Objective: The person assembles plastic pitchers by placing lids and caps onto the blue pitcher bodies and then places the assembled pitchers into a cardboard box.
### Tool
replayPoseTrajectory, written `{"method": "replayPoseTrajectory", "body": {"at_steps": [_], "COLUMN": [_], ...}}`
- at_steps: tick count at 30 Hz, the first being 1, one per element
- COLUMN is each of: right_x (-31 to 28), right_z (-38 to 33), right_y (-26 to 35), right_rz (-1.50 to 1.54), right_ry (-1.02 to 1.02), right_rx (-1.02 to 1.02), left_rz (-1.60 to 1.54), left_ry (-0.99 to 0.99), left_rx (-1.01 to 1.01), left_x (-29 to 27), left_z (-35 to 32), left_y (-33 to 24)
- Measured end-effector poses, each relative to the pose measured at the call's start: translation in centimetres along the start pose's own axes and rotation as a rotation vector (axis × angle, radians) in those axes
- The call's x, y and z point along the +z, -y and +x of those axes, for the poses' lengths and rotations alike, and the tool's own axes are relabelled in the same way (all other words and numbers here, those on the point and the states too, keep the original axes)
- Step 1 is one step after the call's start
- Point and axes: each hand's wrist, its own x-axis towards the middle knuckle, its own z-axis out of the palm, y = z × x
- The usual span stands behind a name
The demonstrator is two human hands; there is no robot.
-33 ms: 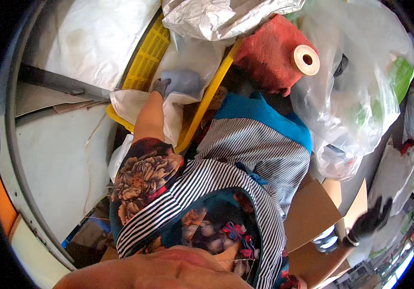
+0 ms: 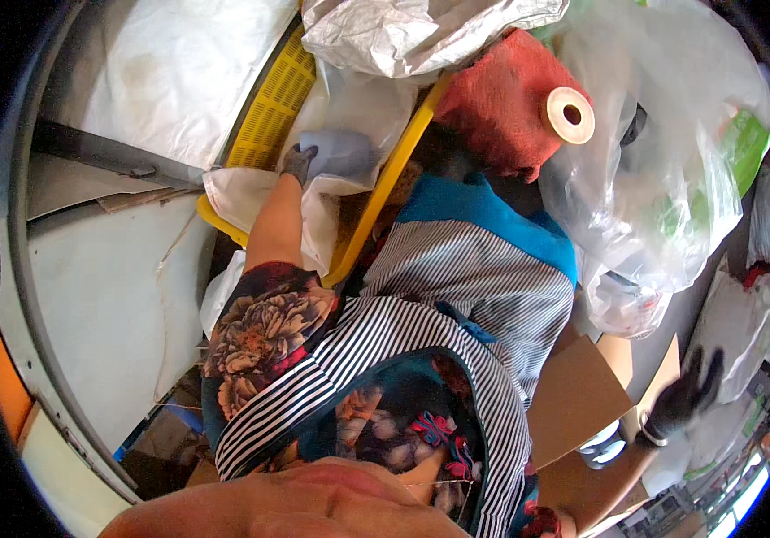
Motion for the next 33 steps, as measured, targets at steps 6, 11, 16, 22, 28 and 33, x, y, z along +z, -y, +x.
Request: {"method": "replayPoseTrajectory", "body": {"at_steps": [6, 11, 16, 22, 28, 33], "right_x": [14.9, 22.1, 20.9, 20.5, 19.0, 22.9], "right_z": [4.7, 5.2, 6.1, 0.7, -1.1, -1.5], "right_y": [12.5, 21.4, 21.3, 16.0, 10.2, 8.9], "right_rz": [-0.191, 0.601, 0.913, 0.210, 0.673, 0.743], "right_ry": [0.339, 0.610, 0.290, 0.112, 0.296, 0.313], "right_rx": [-0.749, -0.404, -0.238, -0.205, -0.071, -0.160], "left_rz": [-0.669, -0.213, -0.358, 0.313, 0.632, 0.882], "left_ry": [0.148, 0.281, 0.394, 0.302, 0.092, 0.172], "left_rx": [0.436, 1.000, 0.892, 1.909, 1.921, 1.871], "left_x": [-8.2, -7.8, 0.0, 6.2, 11.1, 11.6], "left_z": [-8.4, -19.7, -28.7, -37.0, -40.2, -39.1], "left_y": [-3.7, -9.3, -15.8, -24.6, -25.0, -25.2]}}
